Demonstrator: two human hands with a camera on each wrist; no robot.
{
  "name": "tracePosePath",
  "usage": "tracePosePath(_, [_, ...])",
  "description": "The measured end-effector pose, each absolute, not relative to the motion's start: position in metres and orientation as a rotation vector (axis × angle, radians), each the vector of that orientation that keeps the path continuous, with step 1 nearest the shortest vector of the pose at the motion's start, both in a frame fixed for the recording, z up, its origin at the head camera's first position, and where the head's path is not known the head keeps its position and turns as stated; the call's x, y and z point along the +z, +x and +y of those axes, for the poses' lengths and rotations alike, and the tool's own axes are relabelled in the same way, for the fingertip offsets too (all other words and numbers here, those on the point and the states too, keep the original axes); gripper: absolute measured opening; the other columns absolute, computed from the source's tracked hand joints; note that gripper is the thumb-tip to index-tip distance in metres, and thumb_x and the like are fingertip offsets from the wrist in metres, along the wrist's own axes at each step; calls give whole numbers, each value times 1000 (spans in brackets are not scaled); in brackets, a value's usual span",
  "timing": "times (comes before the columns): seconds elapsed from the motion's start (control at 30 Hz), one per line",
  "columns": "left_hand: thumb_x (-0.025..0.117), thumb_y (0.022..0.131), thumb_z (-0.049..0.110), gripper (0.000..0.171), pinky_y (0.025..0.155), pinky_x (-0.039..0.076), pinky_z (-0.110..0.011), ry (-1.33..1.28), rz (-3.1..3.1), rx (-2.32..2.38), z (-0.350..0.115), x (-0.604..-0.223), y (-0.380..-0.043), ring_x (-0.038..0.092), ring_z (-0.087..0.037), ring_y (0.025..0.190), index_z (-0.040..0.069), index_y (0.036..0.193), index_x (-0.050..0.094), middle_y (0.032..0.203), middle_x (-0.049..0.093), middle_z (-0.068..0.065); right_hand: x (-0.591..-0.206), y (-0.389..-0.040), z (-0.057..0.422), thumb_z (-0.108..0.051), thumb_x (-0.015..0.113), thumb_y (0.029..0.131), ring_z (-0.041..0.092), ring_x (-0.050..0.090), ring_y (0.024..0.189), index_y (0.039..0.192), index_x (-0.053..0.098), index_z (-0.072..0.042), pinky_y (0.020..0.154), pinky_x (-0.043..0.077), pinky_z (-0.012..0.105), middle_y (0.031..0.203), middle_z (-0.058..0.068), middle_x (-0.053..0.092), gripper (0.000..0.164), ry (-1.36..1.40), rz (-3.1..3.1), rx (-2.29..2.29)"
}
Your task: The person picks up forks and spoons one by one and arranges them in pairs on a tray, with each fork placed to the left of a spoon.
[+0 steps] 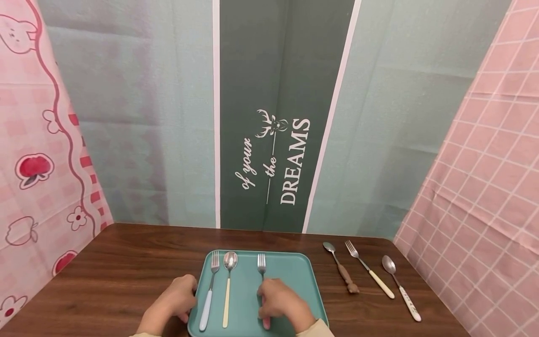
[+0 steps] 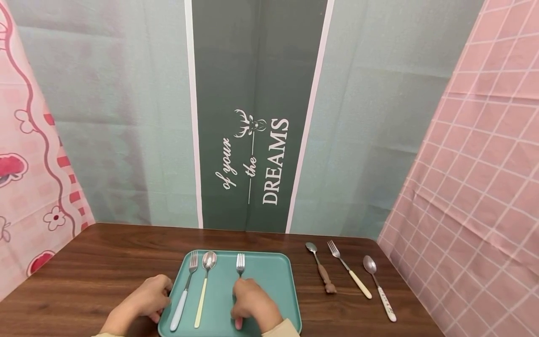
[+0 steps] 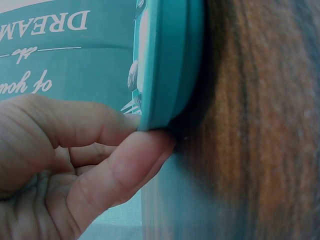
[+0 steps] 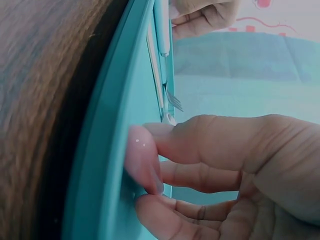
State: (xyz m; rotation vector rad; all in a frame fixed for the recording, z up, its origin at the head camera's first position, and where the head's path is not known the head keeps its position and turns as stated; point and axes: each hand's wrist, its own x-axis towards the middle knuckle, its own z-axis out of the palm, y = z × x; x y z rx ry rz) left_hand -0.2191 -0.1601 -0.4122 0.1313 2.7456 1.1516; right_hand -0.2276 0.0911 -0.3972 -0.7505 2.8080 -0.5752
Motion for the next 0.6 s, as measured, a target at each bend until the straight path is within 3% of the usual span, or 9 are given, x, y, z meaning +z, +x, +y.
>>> tracePosePath(0.6, [51,71,-12,13,38,51,-28,100,2704,1185,-162,-413,-220,54,-17,41,-5,81,57,57,50,-10,-402,-229,80,-5,76,65,2,45,50,58,53,-13,43,30,19,40,-9,48,26,-721,2797,-564])
